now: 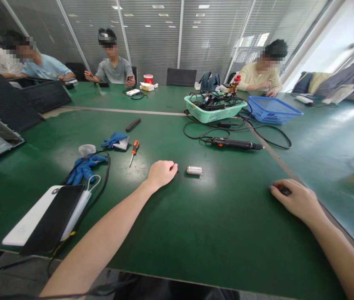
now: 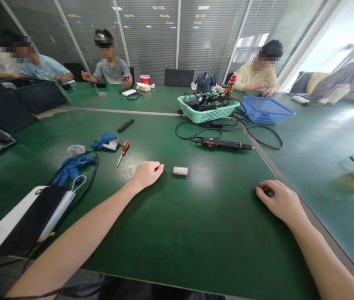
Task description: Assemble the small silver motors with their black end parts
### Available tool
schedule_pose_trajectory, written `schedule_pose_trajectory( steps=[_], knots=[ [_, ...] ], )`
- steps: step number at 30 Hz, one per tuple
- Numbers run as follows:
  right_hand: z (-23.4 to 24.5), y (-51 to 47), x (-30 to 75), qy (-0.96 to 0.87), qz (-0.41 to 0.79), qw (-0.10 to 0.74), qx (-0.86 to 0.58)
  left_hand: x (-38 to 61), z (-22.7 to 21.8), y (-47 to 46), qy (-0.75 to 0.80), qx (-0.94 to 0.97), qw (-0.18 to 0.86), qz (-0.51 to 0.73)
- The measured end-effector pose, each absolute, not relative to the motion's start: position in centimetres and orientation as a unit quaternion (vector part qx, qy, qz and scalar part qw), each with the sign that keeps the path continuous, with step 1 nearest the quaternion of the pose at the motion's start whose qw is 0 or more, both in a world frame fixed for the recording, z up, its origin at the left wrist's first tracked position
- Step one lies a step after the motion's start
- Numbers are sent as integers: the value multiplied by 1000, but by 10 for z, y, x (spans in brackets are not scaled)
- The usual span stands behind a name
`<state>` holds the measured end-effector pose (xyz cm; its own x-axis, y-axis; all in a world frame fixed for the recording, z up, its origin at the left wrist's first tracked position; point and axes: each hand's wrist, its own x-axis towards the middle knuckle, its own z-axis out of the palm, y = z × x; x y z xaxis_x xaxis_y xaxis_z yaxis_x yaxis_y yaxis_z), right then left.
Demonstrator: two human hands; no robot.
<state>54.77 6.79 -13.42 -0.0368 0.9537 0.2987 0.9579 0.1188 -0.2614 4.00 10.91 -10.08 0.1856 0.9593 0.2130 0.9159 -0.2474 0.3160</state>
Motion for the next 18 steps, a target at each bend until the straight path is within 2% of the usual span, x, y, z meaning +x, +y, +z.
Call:
schedule_pose_trajectory(
  steps=[18],
  knots=[
    [-134,66,550,-715,-33,205,-667,40,-97,107,615,766,66,177]
  ],
)
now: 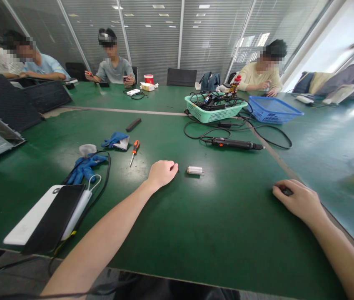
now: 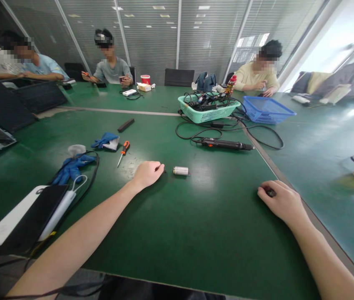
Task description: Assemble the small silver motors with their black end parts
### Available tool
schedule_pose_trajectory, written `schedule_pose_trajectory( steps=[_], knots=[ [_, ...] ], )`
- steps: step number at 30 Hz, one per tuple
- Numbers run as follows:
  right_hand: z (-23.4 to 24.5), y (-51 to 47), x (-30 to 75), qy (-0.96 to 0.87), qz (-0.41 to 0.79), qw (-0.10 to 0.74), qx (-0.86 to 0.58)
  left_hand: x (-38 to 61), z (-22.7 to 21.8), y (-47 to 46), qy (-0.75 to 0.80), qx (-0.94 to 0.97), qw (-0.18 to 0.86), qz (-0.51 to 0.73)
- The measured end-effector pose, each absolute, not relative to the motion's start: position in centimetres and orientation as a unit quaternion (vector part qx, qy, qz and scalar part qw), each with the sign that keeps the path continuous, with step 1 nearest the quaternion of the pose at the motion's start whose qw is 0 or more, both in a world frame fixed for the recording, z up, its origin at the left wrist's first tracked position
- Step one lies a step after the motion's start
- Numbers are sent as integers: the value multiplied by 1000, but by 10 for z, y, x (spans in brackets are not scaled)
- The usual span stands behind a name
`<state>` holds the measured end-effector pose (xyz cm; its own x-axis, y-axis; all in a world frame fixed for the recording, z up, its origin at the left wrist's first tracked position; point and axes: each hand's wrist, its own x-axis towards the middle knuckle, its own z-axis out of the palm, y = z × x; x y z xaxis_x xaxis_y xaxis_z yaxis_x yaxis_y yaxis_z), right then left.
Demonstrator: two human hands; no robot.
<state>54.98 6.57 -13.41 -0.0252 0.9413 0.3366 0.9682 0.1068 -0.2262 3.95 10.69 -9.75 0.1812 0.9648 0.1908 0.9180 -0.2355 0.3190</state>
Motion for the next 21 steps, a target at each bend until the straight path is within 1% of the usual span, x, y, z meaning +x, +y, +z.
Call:
schedule_pose_trajectory(
  steps=[7,21],
  knots=[
    [-140,68,556,-707,-44,215,-673,40,-100,108,616,767,48,175],
    [-134,65,549,-714,-52,208,-666,39,-102,109,612,767,63,182]
  ],
)
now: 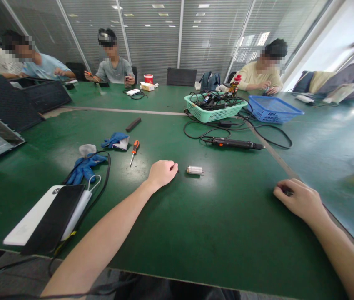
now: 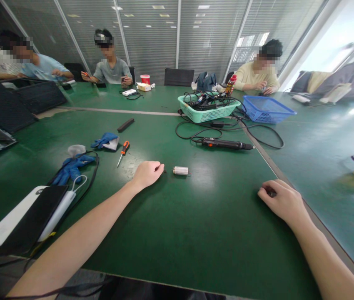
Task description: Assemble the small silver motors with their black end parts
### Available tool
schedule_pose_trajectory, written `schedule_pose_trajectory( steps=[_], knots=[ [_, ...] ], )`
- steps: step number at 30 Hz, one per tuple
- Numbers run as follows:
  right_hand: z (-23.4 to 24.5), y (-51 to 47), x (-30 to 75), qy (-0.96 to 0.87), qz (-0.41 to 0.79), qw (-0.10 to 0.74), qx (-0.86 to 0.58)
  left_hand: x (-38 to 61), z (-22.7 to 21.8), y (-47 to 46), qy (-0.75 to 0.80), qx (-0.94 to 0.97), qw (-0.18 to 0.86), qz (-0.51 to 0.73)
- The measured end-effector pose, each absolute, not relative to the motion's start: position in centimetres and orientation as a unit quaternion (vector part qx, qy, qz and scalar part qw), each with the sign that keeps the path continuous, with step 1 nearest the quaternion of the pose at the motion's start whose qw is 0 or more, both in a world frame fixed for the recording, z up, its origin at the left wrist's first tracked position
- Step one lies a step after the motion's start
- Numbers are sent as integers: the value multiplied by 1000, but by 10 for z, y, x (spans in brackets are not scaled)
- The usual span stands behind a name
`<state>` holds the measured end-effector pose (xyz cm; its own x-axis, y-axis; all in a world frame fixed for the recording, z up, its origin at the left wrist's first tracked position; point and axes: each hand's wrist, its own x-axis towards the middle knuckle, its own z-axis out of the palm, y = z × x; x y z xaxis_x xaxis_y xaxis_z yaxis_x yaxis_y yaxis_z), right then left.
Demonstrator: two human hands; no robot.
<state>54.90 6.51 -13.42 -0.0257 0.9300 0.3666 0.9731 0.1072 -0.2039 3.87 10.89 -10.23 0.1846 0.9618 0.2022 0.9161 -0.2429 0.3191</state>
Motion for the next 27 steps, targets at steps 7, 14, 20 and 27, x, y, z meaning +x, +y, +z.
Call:
schedule_pose_trajectory(
  steps=[7,14,20,27],
  knots=[
    [-131,62,546,-730,-31,219,-647,39,-101,109,614,767,54,178],
    [-136,65,551,-743,-27,219,-631,38,-104,110,607,768,62,195],
    [-138,67,550,-746,-36,211,-631,38,-105,110,603,771,57,196],
    [-140,69,551,-770,-48,191,-607,38,-105,110,606,771,44,190]
  ],
)
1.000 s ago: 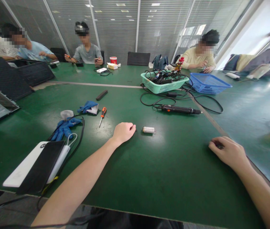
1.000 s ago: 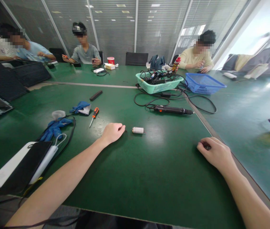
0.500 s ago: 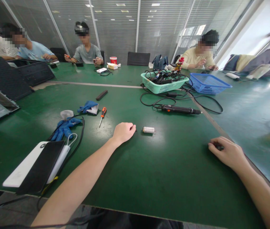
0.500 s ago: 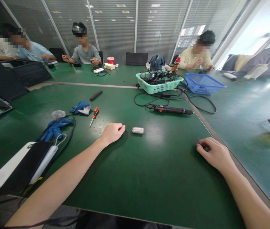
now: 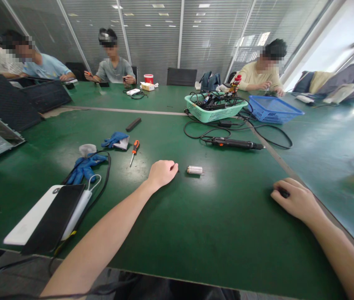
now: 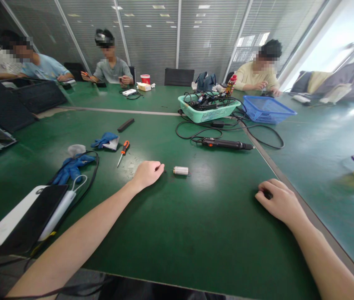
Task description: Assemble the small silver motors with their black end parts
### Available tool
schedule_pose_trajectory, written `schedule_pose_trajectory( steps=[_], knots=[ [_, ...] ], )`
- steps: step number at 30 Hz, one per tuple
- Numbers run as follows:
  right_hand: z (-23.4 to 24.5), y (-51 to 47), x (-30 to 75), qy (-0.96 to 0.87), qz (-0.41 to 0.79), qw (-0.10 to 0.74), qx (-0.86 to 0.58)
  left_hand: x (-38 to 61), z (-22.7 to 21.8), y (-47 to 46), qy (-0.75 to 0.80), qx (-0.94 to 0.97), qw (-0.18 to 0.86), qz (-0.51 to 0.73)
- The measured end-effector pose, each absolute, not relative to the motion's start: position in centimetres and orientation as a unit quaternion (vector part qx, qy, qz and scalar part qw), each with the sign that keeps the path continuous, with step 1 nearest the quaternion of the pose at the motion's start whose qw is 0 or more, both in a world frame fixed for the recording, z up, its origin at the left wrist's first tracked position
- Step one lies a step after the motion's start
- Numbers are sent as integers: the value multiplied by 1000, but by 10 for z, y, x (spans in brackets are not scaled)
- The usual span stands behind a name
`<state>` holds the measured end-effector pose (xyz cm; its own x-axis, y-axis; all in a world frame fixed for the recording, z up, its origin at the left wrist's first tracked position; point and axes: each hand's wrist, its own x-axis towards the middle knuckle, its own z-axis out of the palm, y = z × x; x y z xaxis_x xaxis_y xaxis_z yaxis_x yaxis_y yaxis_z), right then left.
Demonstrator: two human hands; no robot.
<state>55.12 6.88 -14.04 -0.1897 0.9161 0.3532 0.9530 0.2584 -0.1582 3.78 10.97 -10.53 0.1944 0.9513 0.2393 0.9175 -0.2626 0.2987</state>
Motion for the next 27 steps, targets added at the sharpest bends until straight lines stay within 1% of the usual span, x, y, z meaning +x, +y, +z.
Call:
schedule_pose_trajectory(
  steps=[5,11,13,16,18,20,25,27],
  knots=[
    [-140,69,551,-764,-45,189,-615,38,-104,110,608,770,51,186],
    [-135,66,553,-773,-15,185,-607,38,-103,109,606,771,52,186],
    [-132,65,555,-784,-25,179,-594,38,-102,109,607,771,50,186],
    [-124,65,546,-802,-82,175,-566,38,-101,108,606,772,48,186],
    [-115,67,526,-818,-110,176,-536,38,-100,108,604,773,50,186],
    [-106,70,491,-838,-104,181,-504,38,-100,108,602,775,55,187],
    [-86,81,374,-864,-39,241,-441,39,-98,105,576,790,62,202],
    [-82,88,332,-873,-18,249,-419,39,-98,104,569,795,61,199]
  ],
)
